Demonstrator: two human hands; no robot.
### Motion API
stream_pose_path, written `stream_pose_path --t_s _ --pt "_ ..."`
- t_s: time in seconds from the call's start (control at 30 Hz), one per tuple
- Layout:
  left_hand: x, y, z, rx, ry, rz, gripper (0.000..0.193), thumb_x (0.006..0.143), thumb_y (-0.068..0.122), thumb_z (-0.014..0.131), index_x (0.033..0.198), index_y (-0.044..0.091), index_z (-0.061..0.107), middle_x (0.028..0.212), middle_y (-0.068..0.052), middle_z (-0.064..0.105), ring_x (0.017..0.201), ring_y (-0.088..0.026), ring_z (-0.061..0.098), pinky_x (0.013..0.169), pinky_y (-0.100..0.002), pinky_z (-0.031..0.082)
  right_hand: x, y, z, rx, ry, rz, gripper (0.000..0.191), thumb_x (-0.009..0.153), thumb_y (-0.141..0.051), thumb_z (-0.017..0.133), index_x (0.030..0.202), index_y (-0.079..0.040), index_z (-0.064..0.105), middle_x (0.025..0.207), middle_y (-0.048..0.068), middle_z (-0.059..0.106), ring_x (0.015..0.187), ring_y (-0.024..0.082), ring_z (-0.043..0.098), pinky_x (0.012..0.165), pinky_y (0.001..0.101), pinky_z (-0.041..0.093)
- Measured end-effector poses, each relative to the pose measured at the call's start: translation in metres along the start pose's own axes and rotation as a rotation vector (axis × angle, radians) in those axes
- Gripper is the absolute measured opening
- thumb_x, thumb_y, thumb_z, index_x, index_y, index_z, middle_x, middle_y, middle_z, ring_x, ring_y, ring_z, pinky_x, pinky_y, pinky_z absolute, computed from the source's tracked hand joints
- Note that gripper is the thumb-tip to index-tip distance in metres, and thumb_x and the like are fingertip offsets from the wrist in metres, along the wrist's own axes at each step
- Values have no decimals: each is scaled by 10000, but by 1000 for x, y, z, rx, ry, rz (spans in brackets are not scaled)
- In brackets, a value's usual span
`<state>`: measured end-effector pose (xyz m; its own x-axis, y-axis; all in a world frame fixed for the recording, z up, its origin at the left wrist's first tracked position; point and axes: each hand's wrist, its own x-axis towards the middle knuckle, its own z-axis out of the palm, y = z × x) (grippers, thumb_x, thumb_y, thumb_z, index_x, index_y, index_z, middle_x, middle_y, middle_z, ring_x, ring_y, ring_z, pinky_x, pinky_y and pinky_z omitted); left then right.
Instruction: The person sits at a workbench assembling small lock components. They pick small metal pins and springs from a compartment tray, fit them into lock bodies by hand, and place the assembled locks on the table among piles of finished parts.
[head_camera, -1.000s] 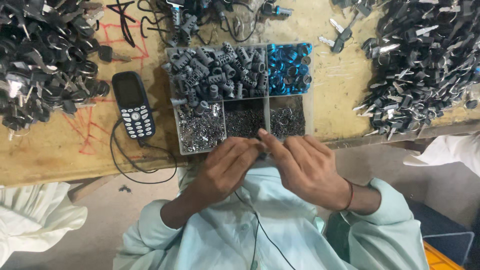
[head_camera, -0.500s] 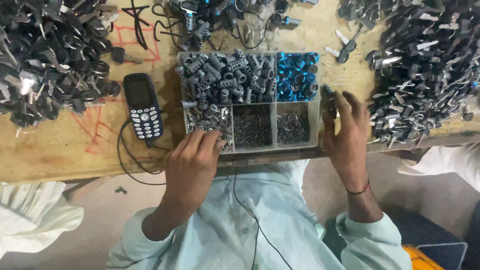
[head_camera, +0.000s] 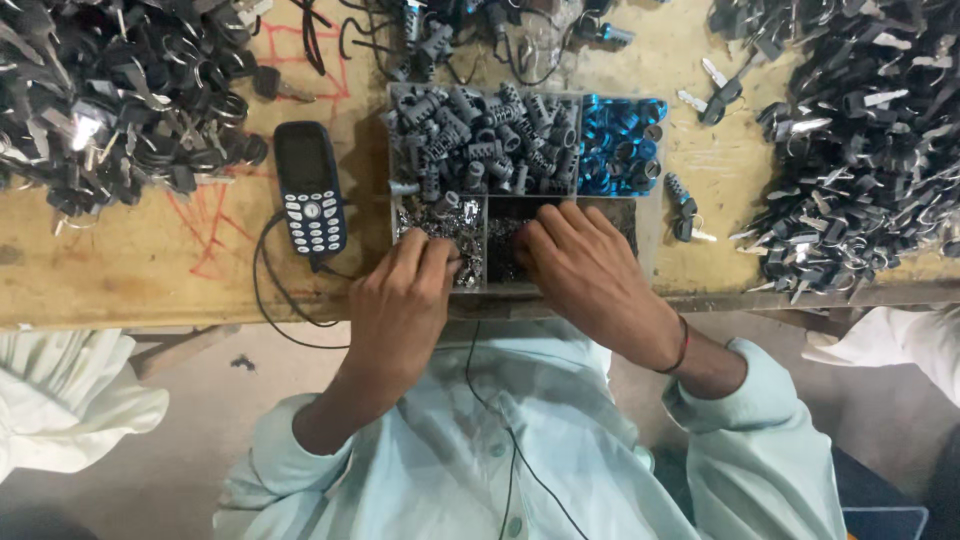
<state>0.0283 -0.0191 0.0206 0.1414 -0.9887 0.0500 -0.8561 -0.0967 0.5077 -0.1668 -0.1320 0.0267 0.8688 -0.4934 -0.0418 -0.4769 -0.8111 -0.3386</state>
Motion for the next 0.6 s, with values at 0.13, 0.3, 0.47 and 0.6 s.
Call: stream_pose_path --t_s 0.13,0.3,0.47,0.6 --pt "-2 -6 5 -17 11 34 146 918 176 735 973 102 621 930 -51 582 837 -237 687 637 -398 545 1 -3 -2 -37 16 5 129 871 -160 691 939 -77 618 921 96 525 914 276 531 774 406 413" --pt "-3 -8 3 22 27 85 126 934 159 725 973 110 615 962 -42 576 878 -210 692 671 -373 557 -1 -5 -5 182 80 109 134 884 -137 737 953 -71 643 907 100 573 866 303 598 728 423 474" --pt "-2 -9 1 52 13 80 175 918 151 718 1051 73 635 976 -70 572 851 -223 688 637 -354 554 -10 -4 -10 512 127 311 139 910 -38 713 1040 -48 663 962 115 641 812 291 677 677 376 537" --pt "-4 -11 -1 -26 36 102 130 962 122 713 1015 73 605 986 -64 584 883 -218 698 658 -364 550 -14 -5 -12 585 108 455 111 928 -32 706 1030 -33 663 907 106 669 780 254 704 667 352 527"
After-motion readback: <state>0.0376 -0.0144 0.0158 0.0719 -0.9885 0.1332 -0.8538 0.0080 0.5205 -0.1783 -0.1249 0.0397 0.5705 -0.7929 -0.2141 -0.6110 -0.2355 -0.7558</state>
